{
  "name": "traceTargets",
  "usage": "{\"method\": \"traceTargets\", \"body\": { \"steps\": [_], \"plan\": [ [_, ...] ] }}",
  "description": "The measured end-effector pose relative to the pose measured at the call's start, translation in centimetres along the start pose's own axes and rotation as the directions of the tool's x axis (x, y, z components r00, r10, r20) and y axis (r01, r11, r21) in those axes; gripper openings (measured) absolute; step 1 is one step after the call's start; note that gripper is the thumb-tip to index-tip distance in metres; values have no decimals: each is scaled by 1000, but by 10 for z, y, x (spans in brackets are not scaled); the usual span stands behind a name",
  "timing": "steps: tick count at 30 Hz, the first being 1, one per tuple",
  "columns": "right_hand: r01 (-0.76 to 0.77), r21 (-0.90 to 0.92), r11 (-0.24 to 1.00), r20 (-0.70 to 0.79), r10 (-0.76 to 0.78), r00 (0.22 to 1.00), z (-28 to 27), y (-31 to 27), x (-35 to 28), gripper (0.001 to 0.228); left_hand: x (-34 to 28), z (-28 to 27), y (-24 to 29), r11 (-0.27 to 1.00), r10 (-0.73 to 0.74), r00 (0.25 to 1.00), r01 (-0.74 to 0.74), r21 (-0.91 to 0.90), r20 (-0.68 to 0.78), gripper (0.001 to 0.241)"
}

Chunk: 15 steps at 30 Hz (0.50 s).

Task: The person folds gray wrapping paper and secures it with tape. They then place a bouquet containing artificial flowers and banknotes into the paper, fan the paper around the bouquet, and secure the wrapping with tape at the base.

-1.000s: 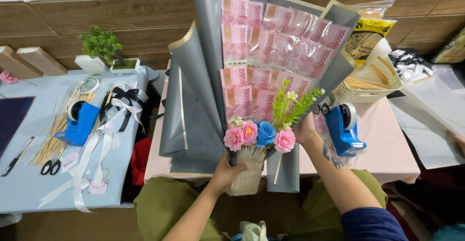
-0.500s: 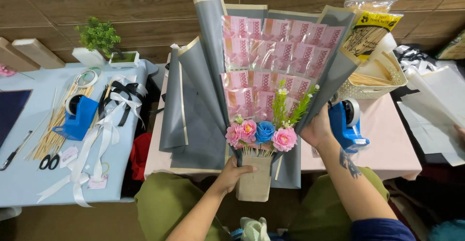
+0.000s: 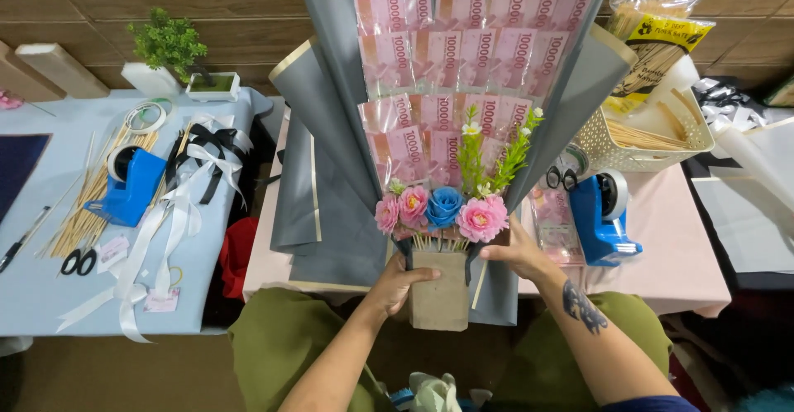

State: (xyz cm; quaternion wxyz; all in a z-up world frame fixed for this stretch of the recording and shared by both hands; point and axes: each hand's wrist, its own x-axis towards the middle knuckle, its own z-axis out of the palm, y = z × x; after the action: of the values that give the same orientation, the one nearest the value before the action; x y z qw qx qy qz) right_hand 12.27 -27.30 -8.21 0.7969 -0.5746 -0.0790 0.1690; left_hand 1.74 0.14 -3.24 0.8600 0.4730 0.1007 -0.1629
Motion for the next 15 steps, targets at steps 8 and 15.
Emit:
{"method": "traceTargets", "body": {
  "steps": [8, 15],
  "plan": [
    [98, -213, 972, 42, -91, 995, 96, -52, -15, 98, -1, 7, 6, 999, 27, 998, -28, -18, -51, 63],
    [103, -210, 972, 35, -98, 995, 109, -55, -22, 70, 7, -12, -12, 992, 102, 994, -99, 74, -32, 69]
  ]
}}
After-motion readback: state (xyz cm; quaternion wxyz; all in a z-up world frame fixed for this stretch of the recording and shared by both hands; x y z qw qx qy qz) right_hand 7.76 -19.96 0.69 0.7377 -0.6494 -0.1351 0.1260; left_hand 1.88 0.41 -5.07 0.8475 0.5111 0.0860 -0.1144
